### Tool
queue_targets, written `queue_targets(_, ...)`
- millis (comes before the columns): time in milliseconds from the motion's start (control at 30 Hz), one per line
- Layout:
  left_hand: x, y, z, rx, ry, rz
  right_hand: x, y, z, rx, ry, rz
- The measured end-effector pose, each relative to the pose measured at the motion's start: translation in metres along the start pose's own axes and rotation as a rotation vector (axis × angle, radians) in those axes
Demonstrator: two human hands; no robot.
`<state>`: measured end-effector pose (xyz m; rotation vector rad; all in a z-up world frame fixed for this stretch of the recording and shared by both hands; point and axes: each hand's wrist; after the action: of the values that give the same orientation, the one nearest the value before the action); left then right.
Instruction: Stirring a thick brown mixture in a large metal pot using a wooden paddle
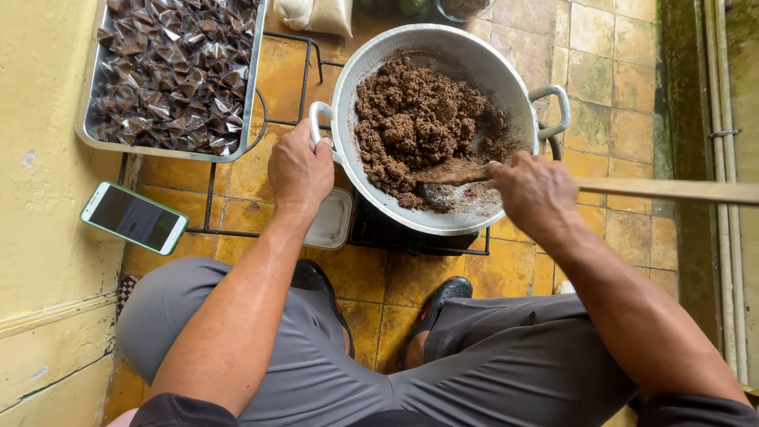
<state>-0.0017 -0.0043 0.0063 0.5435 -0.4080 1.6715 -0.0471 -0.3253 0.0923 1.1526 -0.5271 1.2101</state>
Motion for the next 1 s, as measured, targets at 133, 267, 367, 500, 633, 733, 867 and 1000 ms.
queue_targets(133, 0.005, 0.004, 0.006, 0.041, 0.018, -0.018, 0.057, 0.033, 0.017, -0.074, 0.012, -0.160)
queue_targets(267, 0.003, -0.001, -0.001, 0.041, 0.016, -0.047, 0.079, 0.051, 0.029, -0.108, 0.019, -0.302)
queue_targets(367, -0.002, 0.000, -0.004, 0.055, 0.032, -0.053, 0.067, 0.051, 0.018, -0.076, 0.000, -0.283)
queue_targets(500, -0.003, 0.003, 0.007, 0.127, 0.034, -0.060, 0.009, 0.035, -0.013, 0.026, -0.108, -0.120)
queue_targets(633, -0.009, 0.001, 0.004, 0.130, 0.047, -0.037, -0.018, 0.011, -0.035, 0.052, -0.031, 0.014)
queue_targets(733, -0.004, 0.002, 0.011, 0.121, 0.079, -0.011, -0.018, -0.009, -0.042, 0.014, -0.079, 0.077)
queue_targets(867, 0.001, 0.005, 0.015, 0.143, 0.044, -0.051, -0.002, -0.006, -0.043, -0.086, -0.186, 0.097)
queue_targets(1000, 0.009, 0.004, 0.019, 0.136, 0.038, -0.072, 0.002, 0.006, -0.024, -0.163, -0.179, 0.056)
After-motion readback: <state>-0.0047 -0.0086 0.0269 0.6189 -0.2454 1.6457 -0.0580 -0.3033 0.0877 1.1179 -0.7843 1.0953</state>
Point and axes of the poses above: each hand's wrist, its own y-axis away from the middle knuckle, its own x-axis out of the back of the hand, z = x × y, and after that the axes turned 5 degrees about y, right-handed
